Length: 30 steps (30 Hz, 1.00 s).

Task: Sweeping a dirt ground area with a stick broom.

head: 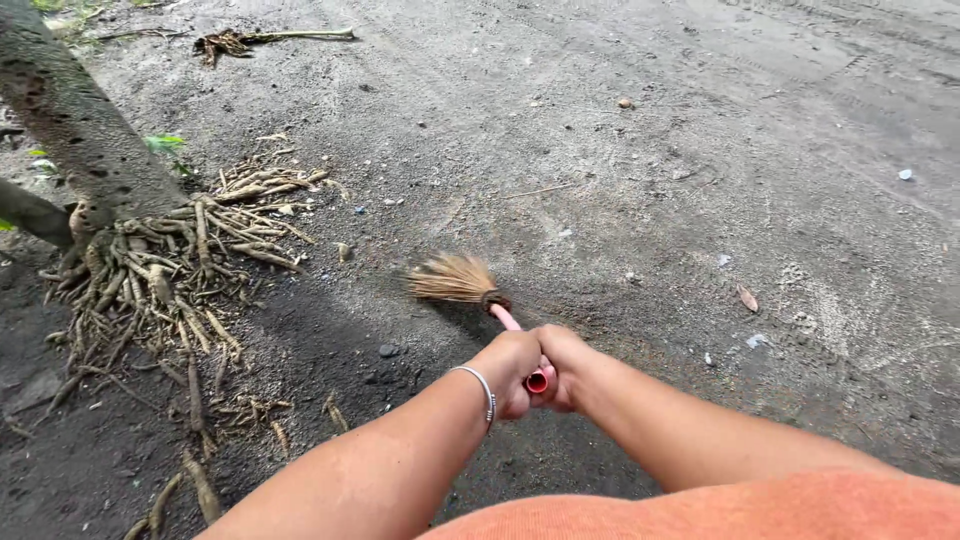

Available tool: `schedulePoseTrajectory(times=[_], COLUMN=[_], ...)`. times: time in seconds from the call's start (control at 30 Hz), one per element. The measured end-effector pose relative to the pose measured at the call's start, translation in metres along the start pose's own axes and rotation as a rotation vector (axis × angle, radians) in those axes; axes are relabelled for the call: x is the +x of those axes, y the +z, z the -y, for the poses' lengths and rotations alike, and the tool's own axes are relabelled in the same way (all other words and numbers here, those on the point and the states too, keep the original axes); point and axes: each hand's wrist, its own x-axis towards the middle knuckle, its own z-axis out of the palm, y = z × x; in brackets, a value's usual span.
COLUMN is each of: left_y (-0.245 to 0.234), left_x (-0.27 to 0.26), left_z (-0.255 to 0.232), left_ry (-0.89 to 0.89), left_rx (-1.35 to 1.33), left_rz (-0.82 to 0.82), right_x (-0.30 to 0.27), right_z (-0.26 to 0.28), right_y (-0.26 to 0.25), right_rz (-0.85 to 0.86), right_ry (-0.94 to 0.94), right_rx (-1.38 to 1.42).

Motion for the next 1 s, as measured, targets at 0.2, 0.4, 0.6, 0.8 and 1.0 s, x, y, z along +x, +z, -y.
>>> schedulePoseTrajectory(times=[0.2, 0.4, 0.6, 0.8, 1.0], left_y=[-0.016, 0.017, 0.091, 0.115, 0.149], left_x=[0.016, 0.006, 0.013, 0.075, 0.089], left_z=[-0.040, -0.045, -0.037, -0.028, 0.009], left_ry=[-0.295, -0.287, 0.039, 0.026, -0.271], left_rx=[0.186, 0.260, 0.156, 0.096, 0.454], left_rz=[0.373, 0.459, 0.200, 0.041, 0.234], right_x=[-0.014, -0.009, -0.004, 0.078, -0.051], right_z=[0.014, 0.040, 0.096, 0.111, 0.072], right_y=[0.018, -0.012, -0.051, -0.100, -0.121], right_rz=[-0.056, -0.057, 0.146, 0.219, -0.078], right_ry=[-0.136, -0.258, -0.288, -0.089, -0.170], right_rx=[0.174, 0.114, -0.047, 0.038, 0.493])
